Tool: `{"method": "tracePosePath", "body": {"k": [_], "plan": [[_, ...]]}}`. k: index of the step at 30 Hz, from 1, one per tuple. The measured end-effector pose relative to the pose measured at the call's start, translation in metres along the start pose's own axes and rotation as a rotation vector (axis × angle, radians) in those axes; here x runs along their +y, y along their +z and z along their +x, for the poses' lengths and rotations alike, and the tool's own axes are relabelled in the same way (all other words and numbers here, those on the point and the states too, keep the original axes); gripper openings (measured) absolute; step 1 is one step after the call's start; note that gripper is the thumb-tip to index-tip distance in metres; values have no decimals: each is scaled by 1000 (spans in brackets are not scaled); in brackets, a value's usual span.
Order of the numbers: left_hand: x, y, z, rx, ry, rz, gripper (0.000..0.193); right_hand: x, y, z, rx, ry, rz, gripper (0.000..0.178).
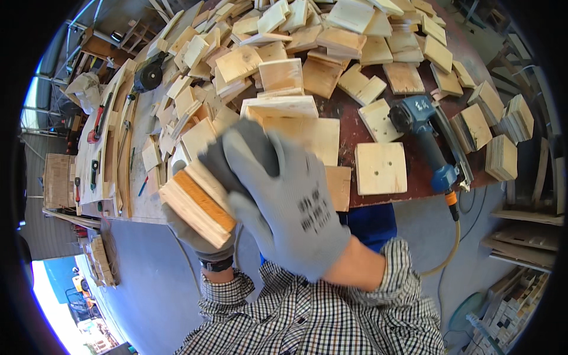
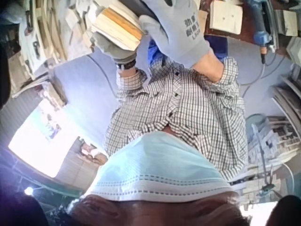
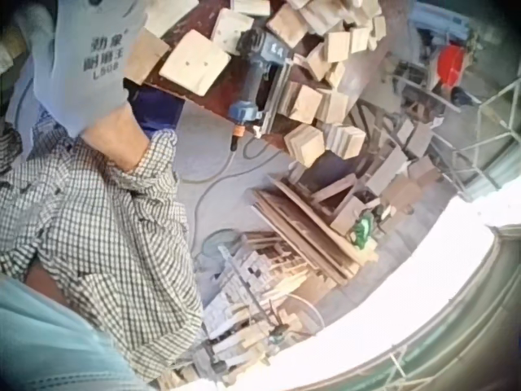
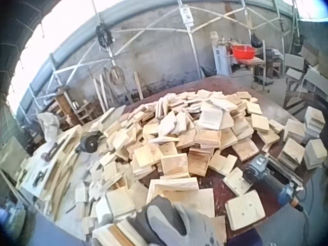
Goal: The person assembles small wooden boxes by aligning pieces and fastening them with a nail gun, then sands the edges with sandpaper. The person handles multiple wooden pieces and tools on a cluttered workbench.
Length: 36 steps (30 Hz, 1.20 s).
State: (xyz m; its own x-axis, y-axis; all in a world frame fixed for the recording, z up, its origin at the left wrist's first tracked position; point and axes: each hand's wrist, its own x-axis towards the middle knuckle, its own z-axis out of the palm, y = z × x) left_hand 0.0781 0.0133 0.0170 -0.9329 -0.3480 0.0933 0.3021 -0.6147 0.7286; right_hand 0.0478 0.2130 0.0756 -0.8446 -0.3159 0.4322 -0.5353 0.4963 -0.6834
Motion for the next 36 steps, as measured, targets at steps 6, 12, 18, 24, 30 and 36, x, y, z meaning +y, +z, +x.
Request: {"method": "tracePosePath", "body": {"k": [6, 12, 18, 24, 30, 36], "plan": [[-2, -2, -2, -156, 45, 361, 80, 30, 10, 42, 86, -37, 195, 64], [7, 17, 1, -112, 113, 452, 86, 34, 22, -15, 28, -165, 470, 74], [8, 27, -1, -181, 110, 606, 99, 30, 8, -30, 42, 27, 644, 69], [18, 38, -3, -322, 123, 676, 130, 33, 0, -23, 57, 109, 813, 71], [15, 28, -11, -267, -38, 675, 138, 23, 7, -49, 27, 266, 915, 72], [14, 25, -21, -187, -71, 650, 140, 31, -4, -21, 70, 57, 702, 69]]}}
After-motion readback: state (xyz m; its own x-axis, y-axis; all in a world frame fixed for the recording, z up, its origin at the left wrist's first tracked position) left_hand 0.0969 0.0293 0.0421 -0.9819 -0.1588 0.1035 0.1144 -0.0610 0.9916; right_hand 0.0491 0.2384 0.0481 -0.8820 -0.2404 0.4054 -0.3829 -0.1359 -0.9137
